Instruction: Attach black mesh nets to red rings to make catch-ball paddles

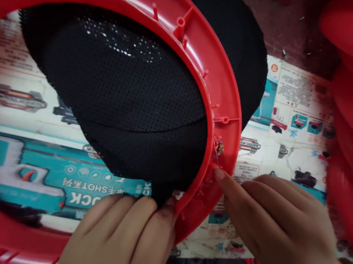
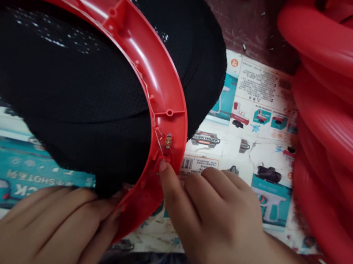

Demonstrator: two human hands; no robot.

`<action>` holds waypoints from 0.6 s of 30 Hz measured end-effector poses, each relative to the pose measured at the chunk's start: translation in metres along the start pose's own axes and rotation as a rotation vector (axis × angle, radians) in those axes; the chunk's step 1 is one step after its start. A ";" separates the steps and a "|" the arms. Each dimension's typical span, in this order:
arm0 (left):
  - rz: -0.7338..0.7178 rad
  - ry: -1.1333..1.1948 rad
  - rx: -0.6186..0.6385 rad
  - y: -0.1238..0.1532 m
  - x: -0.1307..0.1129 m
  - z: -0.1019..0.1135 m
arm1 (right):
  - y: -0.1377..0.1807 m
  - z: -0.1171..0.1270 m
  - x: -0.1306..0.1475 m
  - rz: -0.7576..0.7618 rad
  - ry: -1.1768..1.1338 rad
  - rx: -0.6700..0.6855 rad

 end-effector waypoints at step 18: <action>-0.044 -0.092 -0.091 -0.009 -0.009 0.003 | -0.009 -0.010 -0.007 -0.023 0.195 0.009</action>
Point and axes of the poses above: each hand's wrist, its own y-axis away from the middle knuckle, its own z-axis out of the back of the hand, x = y × z, the point moved 7 cm from there along -y, towards the middle knuckle, and after that the axes turned 15 degrees about z, right-handed, at the moved point
